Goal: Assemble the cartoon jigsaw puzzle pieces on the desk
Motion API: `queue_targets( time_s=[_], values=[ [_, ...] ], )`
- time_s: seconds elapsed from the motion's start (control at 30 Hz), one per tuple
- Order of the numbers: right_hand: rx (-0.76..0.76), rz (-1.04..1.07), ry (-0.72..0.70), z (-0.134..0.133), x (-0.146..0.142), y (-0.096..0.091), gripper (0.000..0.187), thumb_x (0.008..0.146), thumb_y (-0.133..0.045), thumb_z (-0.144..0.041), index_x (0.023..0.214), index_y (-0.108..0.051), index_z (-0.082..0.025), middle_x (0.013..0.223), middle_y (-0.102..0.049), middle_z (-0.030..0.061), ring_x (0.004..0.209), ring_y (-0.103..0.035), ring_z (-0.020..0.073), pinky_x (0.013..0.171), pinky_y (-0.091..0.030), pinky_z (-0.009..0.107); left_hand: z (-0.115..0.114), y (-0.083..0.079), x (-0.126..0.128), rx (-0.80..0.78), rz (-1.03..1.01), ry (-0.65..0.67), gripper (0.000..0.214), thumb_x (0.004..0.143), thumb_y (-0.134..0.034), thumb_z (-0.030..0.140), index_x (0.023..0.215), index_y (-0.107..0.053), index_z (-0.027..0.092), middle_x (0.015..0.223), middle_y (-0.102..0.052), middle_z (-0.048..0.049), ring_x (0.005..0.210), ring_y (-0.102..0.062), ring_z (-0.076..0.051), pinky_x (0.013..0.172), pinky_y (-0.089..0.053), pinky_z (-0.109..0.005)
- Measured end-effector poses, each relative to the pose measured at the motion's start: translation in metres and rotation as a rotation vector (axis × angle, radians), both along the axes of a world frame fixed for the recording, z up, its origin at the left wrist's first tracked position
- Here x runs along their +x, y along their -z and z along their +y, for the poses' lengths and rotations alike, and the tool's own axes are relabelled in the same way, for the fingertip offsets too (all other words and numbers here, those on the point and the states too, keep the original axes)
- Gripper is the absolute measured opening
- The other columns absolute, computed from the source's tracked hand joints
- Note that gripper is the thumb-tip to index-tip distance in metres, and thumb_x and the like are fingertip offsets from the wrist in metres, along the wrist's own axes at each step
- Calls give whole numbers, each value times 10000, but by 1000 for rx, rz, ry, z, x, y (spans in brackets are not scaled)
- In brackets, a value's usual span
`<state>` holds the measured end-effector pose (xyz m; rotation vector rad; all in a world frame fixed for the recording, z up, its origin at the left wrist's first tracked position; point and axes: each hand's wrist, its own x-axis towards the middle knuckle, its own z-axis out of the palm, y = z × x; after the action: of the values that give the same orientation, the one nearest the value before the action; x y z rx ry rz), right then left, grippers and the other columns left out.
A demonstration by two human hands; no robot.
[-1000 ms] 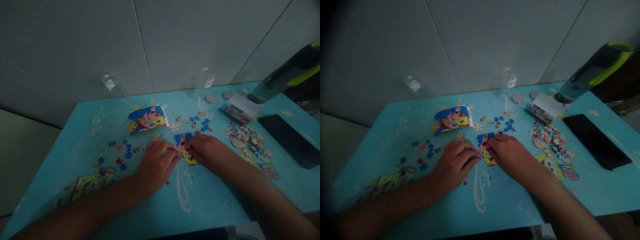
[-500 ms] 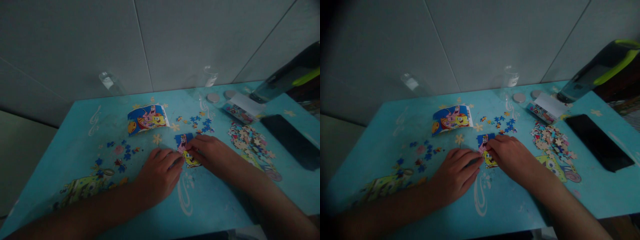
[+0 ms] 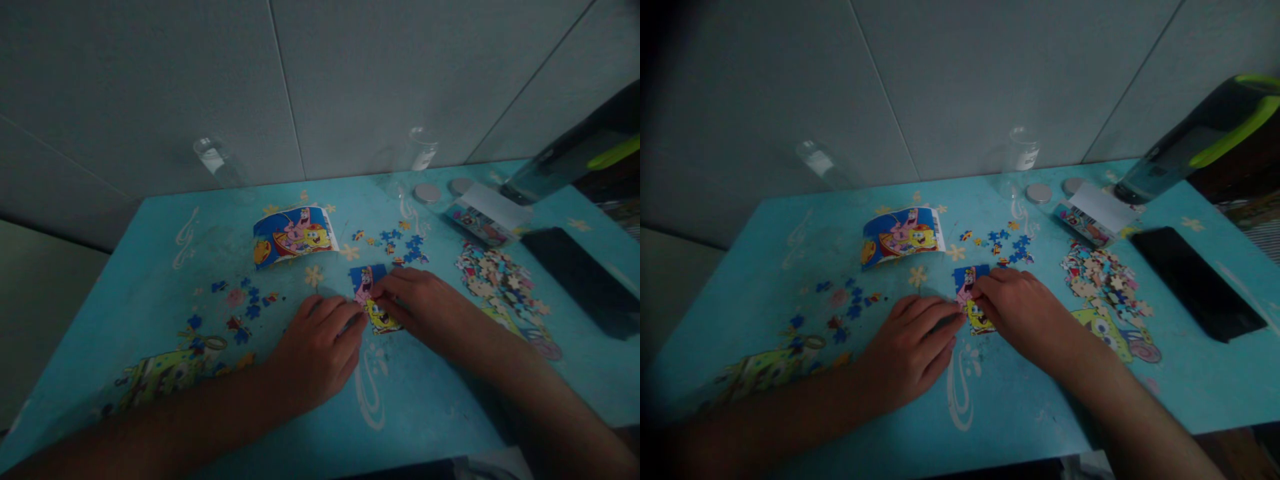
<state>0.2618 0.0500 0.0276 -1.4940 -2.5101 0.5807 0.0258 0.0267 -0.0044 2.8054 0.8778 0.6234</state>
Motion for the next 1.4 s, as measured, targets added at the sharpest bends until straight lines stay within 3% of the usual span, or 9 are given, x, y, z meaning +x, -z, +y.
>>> queue_targets(
  time_s=[0.63, 0.93, 1.2, 1.4],
  values=[
    [-13, -4, 15, 0, -2, -3, 201, 1041, -502, -259, 1028, -694, -201, 937, -674, 65, 906, -642, 201, 866, -507, 353, 0, 1, -1, 5, 12, 20, 362, 948, -602, 177, 1306, -620, 123, 1282, -648, -119, 1191, -565, -293, 969, -462, -484],
    [-5, 21, 5, 0, 0, -1, 211, 1035, -490, -262, 1036, -696, -217, 936, -686, 66, 903, -649, 203, 861, -514, 359, 0, 0, -1, 42, -20, 75, 216, 967, -583, 169, 1161, -670, 132, 1185, -691, -91, 1104, -603, -256, 934, -475, -460],
    [-7, 18, 1, 1, 0, 0, 223, 1036, -485, -251, 1043, -706, -224, 953, -698, 66, 962, -663, 226, 922, -510, 399, -6, -2, -1, 208, 36, 132, 100, 955, -610, 147, 986, -703, 137, 975, -727, -64, 978, -638, -231, 904, -489, -451],
    [-18, 23, -5, 2, 0, -3, 187, 1029, -508, -234, 1054, -693, -217, 969, -692, 65, 950, -655, 215, 899, -516, 380, -17, -16, -6, 432, 72, 253, 255, 974, -592, 230, 1146, -721, 92, 976, -736, -106, 971, -665, -269, 872, -505, -471]
  ],
)
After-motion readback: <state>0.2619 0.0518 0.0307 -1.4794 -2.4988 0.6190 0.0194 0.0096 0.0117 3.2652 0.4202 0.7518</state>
